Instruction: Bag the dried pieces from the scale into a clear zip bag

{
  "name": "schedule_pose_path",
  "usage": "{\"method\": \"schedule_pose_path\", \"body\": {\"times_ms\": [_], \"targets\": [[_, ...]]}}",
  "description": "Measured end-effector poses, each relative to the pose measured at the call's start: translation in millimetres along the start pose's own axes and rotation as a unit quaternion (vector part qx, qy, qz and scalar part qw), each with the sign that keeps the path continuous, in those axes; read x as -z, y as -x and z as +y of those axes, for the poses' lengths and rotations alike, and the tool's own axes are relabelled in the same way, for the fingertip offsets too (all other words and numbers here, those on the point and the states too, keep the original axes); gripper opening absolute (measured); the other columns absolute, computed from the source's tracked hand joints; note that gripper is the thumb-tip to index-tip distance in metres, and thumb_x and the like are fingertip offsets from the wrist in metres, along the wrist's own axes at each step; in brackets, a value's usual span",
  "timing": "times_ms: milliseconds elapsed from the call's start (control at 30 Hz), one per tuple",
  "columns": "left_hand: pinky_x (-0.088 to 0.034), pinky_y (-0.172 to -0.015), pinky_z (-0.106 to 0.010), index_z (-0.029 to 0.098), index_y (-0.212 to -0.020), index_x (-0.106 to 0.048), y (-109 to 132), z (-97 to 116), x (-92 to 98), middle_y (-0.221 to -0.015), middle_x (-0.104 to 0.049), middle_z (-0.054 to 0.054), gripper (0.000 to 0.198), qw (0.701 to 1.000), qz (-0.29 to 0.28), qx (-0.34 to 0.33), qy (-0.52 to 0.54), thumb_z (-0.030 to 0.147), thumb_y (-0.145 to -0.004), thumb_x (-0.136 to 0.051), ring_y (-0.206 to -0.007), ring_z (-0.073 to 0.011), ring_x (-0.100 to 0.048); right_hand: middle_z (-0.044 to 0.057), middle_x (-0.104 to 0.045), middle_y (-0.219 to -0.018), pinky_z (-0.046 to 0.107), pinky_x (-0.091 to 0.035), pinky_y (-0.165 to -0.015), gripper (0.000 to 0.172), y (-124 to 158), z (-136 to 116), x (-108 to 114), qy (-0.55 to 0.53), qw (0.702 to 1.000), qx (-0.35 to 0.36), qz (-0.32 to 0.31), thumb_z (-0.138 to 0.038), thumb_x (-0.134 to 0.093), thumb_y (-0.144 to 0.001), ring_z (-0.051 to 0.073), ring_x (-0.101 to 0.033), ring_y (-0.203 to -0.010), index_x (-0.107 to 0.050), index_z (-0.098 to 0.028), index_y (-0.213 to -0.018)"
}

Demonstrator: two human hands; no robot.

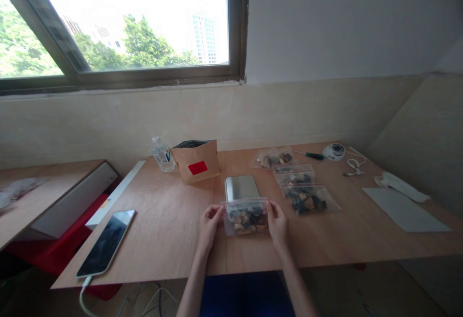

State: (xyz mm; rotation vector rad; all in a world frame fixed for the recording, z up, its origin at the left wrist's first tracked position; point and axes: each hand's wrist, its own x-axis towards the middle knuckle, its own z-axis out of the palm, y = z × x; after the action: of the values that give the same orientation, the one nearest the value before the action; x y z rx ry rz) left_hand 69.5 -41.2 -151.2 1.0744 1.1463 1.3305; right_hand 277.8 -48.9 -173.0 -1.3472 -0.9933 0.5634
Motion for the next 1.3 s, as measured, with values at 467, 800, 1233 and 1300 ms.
{"method": "schedule_pose_path", "body": {"times_ms": [467, 800, 1233, 1300], "targets": [[-0.046, -0.067, -0.024, 0.015, -0.078, -0.066, 1.8, 4.1, -3.1, -0.077, -0.069, -0.005, 0.026, 1.000, 0.018, -0.007, -0.012, 0.039, -0.069, -0.068, -0.073, -0.0165, -0.062, 0.005, -0.066, -0.074, 0.028, -0.049, -0.061, 0.033, 1.3, 3.7, 0.1, -0.026, 1.000, -0.010, 0.000, -0.048, -0.055, -0.078, 0.018, -0.062, -0.066, -0.061, -0.016, -0.084], [-0.048, -0.065, -0.024, 0.015, -0.084, -0.069, 4.7, 9.2, -2.7, -0.084, -0.070, -0.007, 0.030, 1.000, 0.002, 0.016, 0.010, 0.041, -0.070, -0.067, -0.077, -0.0178, -0.062, 0.008, -0.068, -0.081, 0.030, -0.050, -0.063, 0.035, 1.3, -6.2, 0.1, -0.055, 0.997, -0.049, -0.019, -0.048, -0.060, -0.074, 0.021, -0.063, -0.072, -0.064, -0.015, -0.086], [-0.049, -0.068, -0.024, 0.015, -0.076, -0.064, 4.3, 4.9, -1.8, -0.077, -0.067, -0.004, 0.024, 1.000, 0.005, -0.007, -0.001, 0.037, -0.071, -0.067, -0.073, -0.0150, -0.062, 0.009, -0.069, -0.086, 0.033, -0.050, -0.071, 0.032, 1.4, -7.3, 0.6, -0.071, 0.996, -0.051, -0.023, -0.045, -0.062, -0.073, 0.021, -0.063, -0.079, -0.065, -0.015, -0.084], [-0.049, -0.067, -0.025, 0.014, -0.078, -0.064, 4.1, 5.2, -2.0, -0.077, -0.067, -0.004, 0.026, 1.000, 0.006, 0.001, 0.005, 0.039, -0.070, -0.067, -0.073, -0.0156, -0.062, 0.009, -0.069, -0.086, 0.033, -0.050, -0.070, 0.033, 1.3, -6.9, 0.6, -0.069, 0.996, -0.051, -0.023, -0.045, -0.062, -0.073, 0.022, -0.063, -0.078, -0.065, -0.015, -0.084]]}}
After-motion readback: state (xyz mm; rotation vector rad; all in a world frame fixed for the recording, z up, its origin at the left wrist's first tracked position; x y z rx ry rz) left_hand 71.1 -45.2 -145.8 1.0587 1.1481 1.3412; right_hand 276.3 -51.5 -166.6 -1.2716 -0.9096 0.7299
